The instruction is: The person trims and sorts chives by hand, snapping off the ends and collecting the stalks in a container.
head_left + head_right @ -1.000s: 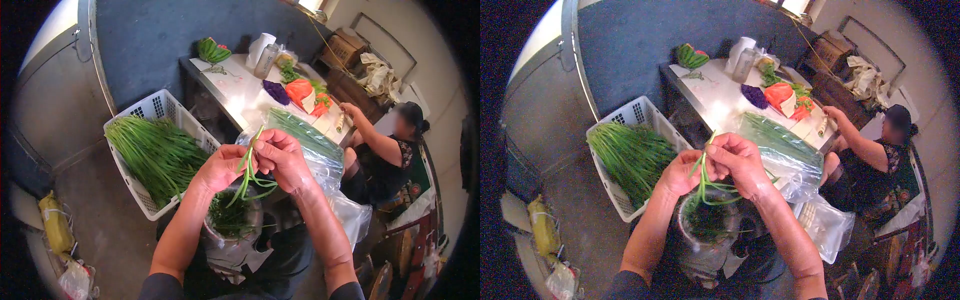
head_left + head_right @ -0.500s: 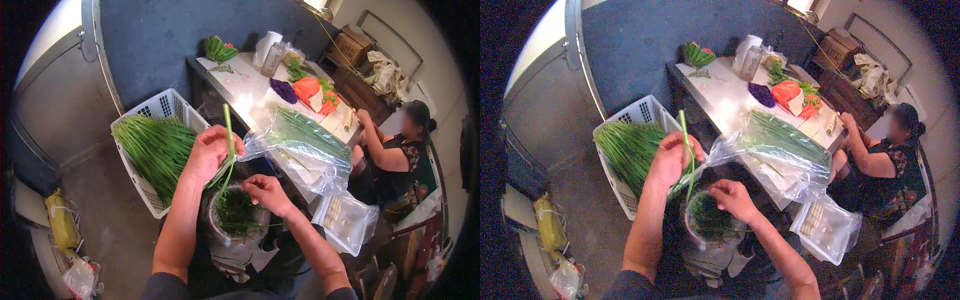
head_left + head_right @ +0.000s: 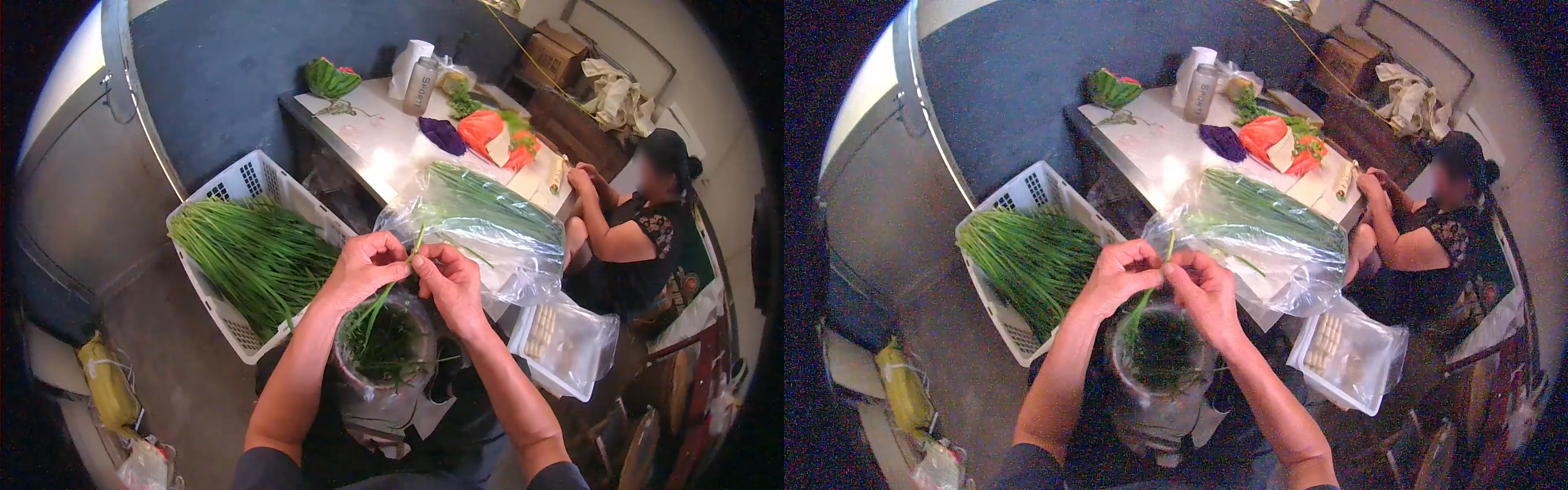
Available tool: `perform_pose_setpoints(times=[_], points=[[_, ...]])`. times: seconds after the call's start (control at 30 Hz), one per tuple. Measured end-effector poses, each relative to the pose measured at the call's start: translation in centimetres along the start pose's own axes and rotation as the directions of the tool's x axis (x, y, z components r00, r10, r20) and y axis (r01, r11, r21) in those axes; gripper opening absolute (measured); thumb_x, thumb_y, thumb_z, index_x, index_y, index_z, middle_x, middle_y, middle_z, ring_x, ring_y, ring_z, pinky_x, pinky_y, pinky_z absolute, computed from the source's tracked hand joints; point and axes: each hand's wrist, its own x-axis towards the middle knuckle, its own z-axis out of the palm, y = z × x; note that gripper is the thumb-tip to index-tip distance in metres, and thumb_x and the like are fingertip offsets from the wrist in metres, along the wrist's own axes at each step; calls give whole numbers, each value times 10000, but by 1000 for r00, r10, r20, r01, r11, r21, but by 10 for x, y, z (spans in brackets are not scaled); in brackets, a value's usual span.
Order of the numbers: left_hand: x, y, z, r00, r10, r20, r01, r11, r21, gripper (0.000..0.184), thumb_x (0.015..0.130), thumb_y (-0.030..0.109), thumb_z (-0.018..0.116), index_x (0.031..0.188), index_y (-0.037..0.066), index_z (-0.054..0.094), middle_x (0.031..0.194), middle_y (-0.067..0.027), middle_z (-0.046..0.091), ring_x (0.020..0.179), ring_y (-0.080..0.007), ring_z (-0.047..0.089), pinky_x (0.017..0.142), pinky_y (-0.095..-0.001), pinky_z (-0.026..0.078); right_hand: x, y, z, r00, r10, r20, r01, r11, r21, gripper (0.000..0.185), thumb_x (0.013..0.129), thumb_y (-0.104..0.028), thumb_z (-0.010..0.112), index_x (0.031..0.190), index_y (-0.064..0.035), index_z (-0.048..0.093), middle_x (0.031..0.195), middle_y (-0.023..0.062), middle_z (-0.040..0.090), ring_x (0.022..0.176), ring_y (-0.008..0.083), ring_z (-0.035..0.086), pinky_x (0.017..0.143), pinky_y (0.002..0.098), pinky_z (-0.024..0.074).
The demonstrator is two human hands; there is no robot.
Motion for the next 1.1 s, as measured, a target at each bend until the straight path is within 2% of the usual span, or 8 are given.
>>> perform_pose_setpoints(times=[0.27, 0.33, 0.43, 0.53, 0.63, 0.77, 1.03, 1.1], points=[[0, 1, 2, 997, -70, 15, 69, 996, 59, 108, 746, 27, 712, 760, 56, 608, 715, 25, 609, 645, -54, 554, 587, -210, 438, 0, 9, -8, 1000, -11, -1, 11, 989, -148, 169, 921, -169, 623, 910, -1, 639, 692, 2, 593, 570, 54, 510, 508, 225, 422], [0, 1, 2, 998, -59, 30, 56, 995, 78, 109, 738, 32, 713, 750, 55, 607, 701, 23, 607, 641, -54, 555, 579, -211, 436, 1, 13, -14, 983, -177, 54, 184, 905, -383, 174, 925, -171, 614, 893, -1, 633, 681, 9, 587, 567, 66, 519, 510, 232, 426], [-1, 2, -1, 997, -55, 45, 49, 989, 138, 112, 723, 41, 715, 731, 52, 604, 677, 18, 604, 629, -56, 556, 564, -214, 432, -1, 12, -20, 977, -213, 19, 199, 873, -446, 176, 930, -172, 605, 899, 0, 623, 687, 19, 582, 565, 70, 522, 508, 234, 421], [-2, 5, -2, 996, -81, 45, 74, 985, 155, 116, 712, 49, 717, 717, 50, 601, 657, 13, 604, 608, -60, 556, 552, -217, 427, -1, 6, -29, 996, -35, -83, 17, 978, -208, 167, 923, -161, 618, 911, 4, 598, 699, -1, 568, 540, 57, 493, 497, 212, 393], [-2, 5, -3, 994, -99, 50, 91, 986, 143, 114, 710, 53, 713, 708, 48, 598, 646, 7, 608, 594, -65, 557, 548, -217, 425, -4, 11, -34, 989, 57, -140, -82, 981, -176, 169, 922, -157, 618, 915, 10, 596, 709, 5, 571, 543, 56, 499, 497, 210, 403], [-2, 6, -4, 996, -79, 45, 70, 982, 178, 106, 709, 47, 703, 700, 47, 597, 637, -4, 613, 588, -70, 563, 557, -218, 428, -12, 25, -38, 976, 31, -218, -48, 996, -75, 192, 921, -179, 618, 915, 12, 607, 682, -1, 569, 540, 55, 504, 486, 222, 410], [-2, 4, -7, 992, -123, 36, 121, 992, 34, 75, 728, 44, 693, 745, 25, 623, 678, -54, 652, 616, -107, 611, 592, -238, 468, -43, 74, -36, 948, 161, -275, -184, 981, -61, 196, 880, -192, 672, 864, 0, 635, 673, -10, 584, 559, 57, 517, 508, 233, 430], [0, 3, -5, 987, -150, 58, 152, 988, -35, 71, 741, 49, 687, 760, 17, 626, 697, -72, 665, 624, -123, 625, 608, -247, 484, -50, 87, -32, 989, 116, -87, -133, 964, -230, 181, 857, -181, 691, 851, -6, 647, 680, -10, 597, 582, 61, 531, 529, 240, 443]])
